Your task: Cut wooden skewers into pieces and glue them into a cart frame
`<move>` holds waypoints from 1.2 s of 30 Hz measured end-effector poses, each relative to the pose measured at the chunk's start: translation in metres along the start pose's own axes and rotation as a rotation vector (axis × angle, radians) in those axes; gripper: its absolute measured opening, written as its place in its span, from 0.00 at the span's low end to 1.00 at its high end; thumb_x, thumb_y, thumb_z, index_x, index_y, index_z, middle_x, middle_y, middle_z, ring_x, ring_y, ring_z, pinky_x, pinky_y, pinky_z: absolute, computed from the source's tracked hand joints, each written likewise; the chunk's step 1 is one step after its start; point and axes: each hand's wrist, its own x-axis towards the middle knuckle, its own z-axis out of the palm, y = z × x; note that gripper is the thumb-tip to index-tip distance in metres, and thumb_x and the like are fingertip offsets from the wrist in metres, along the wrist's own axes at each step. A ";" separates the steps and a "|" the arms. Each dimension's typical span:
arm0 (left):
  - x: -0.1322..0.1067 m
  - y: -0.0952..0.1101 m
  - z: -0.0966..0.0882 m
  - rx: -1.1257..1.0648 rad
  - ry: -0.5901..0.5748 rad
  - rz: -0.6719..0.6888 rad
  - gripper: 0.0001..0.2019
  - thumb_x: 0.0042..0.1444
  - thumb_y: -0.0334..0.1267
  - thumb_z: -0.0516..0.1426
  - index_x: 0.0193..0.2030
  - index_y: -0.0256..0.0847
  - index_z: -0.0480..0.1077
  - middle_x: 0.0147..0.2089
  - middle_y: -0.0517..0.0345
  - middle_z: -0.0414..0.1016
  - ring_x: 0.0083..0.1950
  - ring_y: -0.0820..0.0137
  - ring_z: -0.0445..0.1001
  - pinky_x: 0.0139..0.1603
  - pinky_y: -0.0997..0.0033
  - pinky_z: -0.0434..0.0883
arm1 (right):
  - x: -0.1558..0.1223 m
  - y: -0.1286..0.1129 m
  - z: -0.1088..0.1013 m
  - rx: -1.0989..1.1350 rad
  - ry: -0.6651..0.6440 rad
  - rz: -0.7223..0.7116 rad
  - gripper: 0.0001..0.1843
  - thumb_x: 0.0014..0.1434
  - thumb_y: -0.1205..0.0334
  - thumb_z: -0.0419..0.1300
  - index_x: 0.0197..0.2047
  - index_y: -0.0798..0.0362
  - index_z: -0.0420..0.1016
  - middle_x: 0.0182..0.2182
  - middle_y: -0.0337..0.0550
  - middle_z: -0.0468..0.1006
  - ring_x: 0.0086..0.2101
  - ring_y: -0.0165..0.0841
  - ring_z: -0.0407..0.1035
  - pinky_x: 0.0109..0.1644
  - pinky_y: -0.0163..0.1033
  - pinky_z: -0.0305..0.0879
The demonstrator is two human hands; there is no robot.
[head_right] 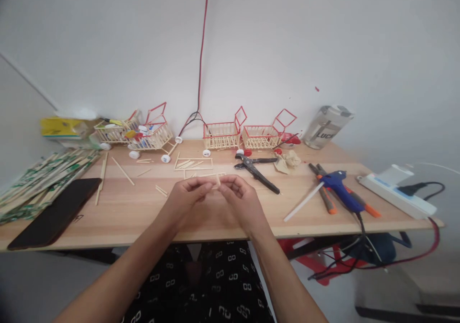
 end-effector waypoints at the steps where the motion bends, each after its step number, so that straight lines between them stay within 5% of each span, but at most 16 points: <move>1: 0.006 0.001 -0.004 0.137 0.012 0.072 0.08 0.51 0.40 0.62 0.36 0.38 0.78 0.35 0.54 0.79 0.32 0.71 0.70 0.36 0.69 0.66 | 0.001 0.001 -0.003 0.000 0.036 -0.001 0.14 0.52 0.54 0.64 0.40 0.51 0.73 0.33 0.39 0.76 0.30 0.29 0.67 0.33 0.35 0.63; 6: 0.043 -0.005 -0.020 0.954 -0.008 0.400 0.05 0.53 0.31 0.59 0.38 0.36 0.75 0.40 0.50 0.76 0.44 0.63 0.70 0.49 0.62 0.65 | 0.005 0.011 -0.014 -0.003 0.168 0.012 0.15 0.53 0.52 0.64 0.40 0.52 0.74 0.33 0.40 0.76 0.30 0.30 0.66 0.35 0.35 0.62; 12: 0.068 -0.017 -0.011 1.411 -0.152 0.372 0.05 0.57 0.31 0.55 0.38 0.35 0.73 0.42 0.45 0.74 0.47 0.58 0.69 0.48 0.61 0.65 | 0.004 0.012 -0.014 -0.017 0.177 -0.007 0.14 0.52 0.53 0.64 0.39 0.52 0.73 0.33 0.40 0.76 0.33 0.31 0.67 0.38 0.37 0.63; 21: 0.068 -0.009 -0.017 1.436 -0.144 0.349 0.08 0.58 0.30 0.52 0.40 0.36 0.71 0.37 0.47 0.76 0.43 0.58 0.71 0.41 0.64 0.65 | 0.007 0.014 -0.010 -0.132 0.153 -0.088 0.13 0.55 0.53 0.63 0.39 0.52 0.73 0.37 0.44 0.78 0.39 0.36 0.71 0.47 0.42 0.65; 30: 0.073 -0.009 -0.009 1.444 -0.213 0.332 0.11 0.57 0.25 0.49 0.35 0.33 0.73 0.38 0.41 0.76 0.45 0.57 0.72 0.47 0.60 0.65 | 0.010 0.020 -0.009 -0.238 0.176 -0.143 0.13 0.57 0.52 0.61 0.40 0.52 0.74 0.37 0.45 0.78 0.38 0.37 0.71 0.45 0.42 0.65; 36: 0.070 0.003 -0.010 1.363 -0.163 0.325 0.10 0.59 0.29 0.49 0.41 0.36 0.70 0.37 0.47 0.76 0.39 0.61 0.73 0.39 0.66 0.65 | 0.010 0.023 -0.012 -0.209 0.209 -0.167 0.12 0.57 0.54 0.60 0.41 0.52 0.73 0.38 0.44 0.78 0.39 0.36 0.70 0.46 0.41 0.64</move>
